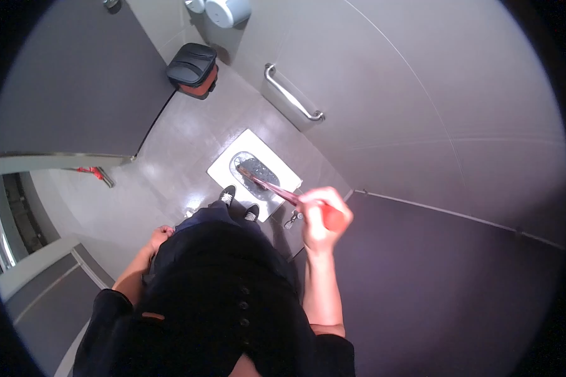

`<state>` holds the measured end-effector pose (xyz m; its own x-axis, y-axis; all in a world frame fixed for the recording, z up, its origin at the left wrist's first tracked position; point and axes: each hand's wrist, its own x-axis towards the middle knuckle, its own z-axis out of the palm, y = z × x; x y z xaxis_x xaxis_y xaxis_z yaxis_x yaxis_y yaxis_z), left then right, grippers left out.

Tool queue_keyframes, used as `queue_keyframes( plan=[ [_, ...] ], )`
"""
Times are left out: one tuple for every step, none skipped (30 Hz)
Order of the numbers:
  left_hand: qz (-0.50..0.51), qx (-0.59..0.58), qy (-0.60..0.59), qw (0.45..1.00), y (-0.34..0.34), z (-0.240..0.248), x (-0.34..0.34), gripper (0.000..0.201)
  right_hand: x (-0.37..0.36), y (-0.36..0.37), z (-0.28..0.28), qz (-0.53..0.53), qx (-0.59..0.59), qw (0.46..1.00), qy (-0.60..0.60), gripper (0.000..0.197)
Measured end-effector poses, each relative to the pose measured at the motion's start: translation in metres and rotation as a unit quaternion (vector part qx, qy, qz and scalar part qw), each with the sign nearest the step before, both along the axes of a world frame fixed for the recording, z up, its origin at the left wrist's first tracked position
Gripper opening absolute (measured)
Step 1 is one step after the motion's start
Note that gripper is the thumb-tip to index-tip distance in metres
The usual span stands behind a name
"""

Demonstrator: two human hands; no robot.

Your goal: Mopping the floor inside a bathroom stall around a toilet.

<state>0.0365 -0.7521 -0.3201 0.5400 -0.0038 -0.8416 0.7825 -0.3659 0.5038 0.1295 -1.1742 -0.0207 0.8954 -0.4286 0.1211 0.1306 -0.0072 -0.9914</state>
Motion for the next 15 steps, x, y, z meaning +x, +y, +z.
queue_keyframes(
  plan=[
    [0.022,-0.021,0.008,1.0,0.002,-0.006,-0.001,0.011,0.002,0.001,0.024,0.0,-0.001,0.999,-0.032,0.005],
    [0.027,-0.022,0.01,0.999,0.001,-0.002,0.0,0.011,0.003,0.003,0.055,-0.005,-0.002,0.998,-0.062,0.005],
    [-0.009,0.001,0.003,1.0,-0.003,0.008,0.004,0.01,0.003,0.003,0.084,-0.013,-0.017,0.997,-0.079,0.004],
    [-0.046,0.024,-0.006,0.999,-0.005,0.014,0.007,0.009,0.004,0.003,0.113,-0.02,-0.034,0.994,-0.097,0.004],
    [-0.044,0.021,-0.006,0.999,-0.002,0.008,0.006,0.009,0.004,0.001,0.136,-0.025,-0.042,0.991,-0.121,0.005],
    [-0.019,-0.007,0.003,1.0,0.001,-0.002,0.006,0.009,-0.001,-0.003,0.158,-0.037,-0.053,0.987,-0.145,0.006],
    [0.015,-0.033,0.014,0.999,0.004,-0.009,0.002,0.009,-0.006,-0.008,0.176,-0.021,-0.036,0.987,-0.158,0.006],
    [0.02,-0.034,0.015,0.999,0.002,-0.01,0.0,0.009,-0.011,-0.012,0.189,-0.003,-0.019,0.985,-0.171,0.007],
    [0.019,-0.026,0.02,0.999,0.001,-0.01,0.002,0.009,-0.017,-0.014,0.201,0.014,-0.022,0.982,-0.187,0.007],
    [0.019,-0.017,0.025,0.999,0.001,-0.01,0.002,0.009,-0.021,-0.015,0.212,0.032,-0.025,0.978,-0.204,0.008],
    [0.018,-0.019,0.025,0.999,0.002,-0.013,0.001,0.009,-0.024,-0.016,0.221,0.057,-0.024,0.976,-0.209,0.012],
    [0.024,-0.025,0.02,0.999,0.004,-0.019,-0.001,0.01,-0.026,-0.018,0.227,0.099,-0.008,0.974,-0.204,0.013],
    [0.031,-0.031,0.014,0.999,0.002,-0.02,-0.001,0.01,-0.03,-0.022,0.23,0.07,-0.016,0.979,-0.192,0.012],
    [0.033,-0.033,0.015,0.999,0.001,-0.019,-0.001,0.01,-0.032,-0.026,0.232,0.042,-0.024,0.982,-0.18,0.011],
    [0.041,-0.032,0.025,0.998,0.003,-0.017,-0.001,0.01,-0.031,-0.028,0.227,0.024,-0.028,0.986,-0.163,0.009]
  ],
)
